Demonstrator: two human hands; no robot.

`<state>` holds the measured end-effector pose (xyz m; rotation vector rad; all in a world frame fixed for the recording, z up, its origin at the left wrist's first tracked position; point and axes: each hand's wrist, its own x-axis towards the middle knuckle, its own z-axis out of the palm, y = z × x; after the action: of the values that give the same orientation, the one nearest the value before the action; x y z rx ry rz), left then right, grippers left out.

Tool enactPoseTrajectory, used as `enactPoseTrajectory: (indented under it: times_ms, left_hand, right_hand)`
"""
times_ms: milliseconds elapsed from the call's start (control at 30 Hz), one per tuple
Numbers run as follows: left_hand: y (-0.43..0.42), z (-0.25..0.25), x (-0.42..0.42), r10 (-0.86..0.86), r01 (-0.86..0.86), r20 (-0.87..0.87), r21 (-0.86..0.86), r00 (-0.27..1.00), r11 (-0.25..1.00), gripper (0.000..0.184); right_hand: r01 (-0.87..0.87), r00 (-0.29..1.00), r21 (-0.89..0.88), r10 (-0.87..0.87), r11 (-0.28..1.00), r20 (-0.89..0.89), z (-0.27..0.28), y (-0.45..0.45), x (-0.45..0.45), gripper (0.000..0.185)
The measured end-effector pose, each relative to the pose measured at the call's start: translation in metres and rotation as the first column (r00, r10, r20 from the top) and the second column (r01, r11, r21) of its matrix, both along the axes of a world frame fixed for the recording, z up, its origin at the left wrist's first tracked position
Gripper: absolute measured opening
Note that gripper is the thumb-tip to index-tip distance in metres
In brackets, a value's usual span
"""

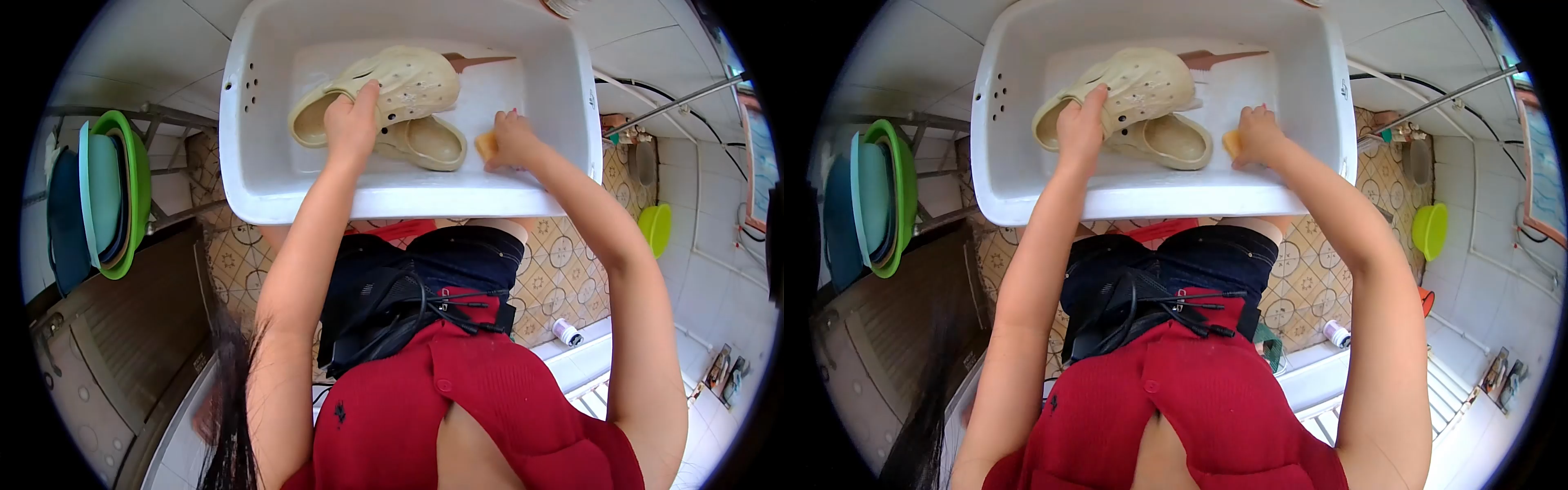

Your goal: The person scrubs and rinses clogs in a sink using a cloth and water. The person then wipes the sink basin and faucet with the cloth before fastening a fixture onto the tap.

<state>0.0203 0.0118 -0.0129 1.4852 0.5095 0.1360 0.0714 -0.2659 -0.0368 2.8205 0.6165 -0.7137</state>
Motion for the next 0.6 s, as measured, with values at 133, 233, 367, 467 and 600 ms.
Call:
enactPoseTrajectory:
  times_ms: [133,233,367,467,600]
  left_hand:
    - [0.001,0.001,-0.001,-0.006,0.006,-0.003,0.026,1.0,1.0,0.045]
    - [0.0,0.006,-0.002,0.015,-0.016,0.023,0.053,1.0,0.998,0.045]
    - [0.0,0.004,-0.002,0.011,-0.012,0.012,0.035,1.0,0.999,0.045]
    - [-0.003,0.004,-0.002,0.031,-0.039,0.08,0.107,0.996,0.994,0.045]
    - [-0.002,0.0,-0.003,-0.004,-0.006,0.077,0.127,0.997,0.992,0.046]
  right_hand:
    - [-0.116,0.993,0.086,0.115,0.99,0.015,-0.004,0.014,-0.007,0.051]
    - [-0.189,0.982,0.174,0.19,0.966,0.009,-0.007,0.015,-0.004,0.038]
    - [-0.403,0.914,0.328,0.392,0.854,0.101,-0.032,-0.006,0.002,0.032]
    - [-0.335,0.926,0.427,0.378,0.84,-0.019,-0.023,0.002,0.0,0.033]
    - [-0.19,0.919,0.465,0.324,0.865,-0.227,-0.01,0.017,-0.006,0.034]
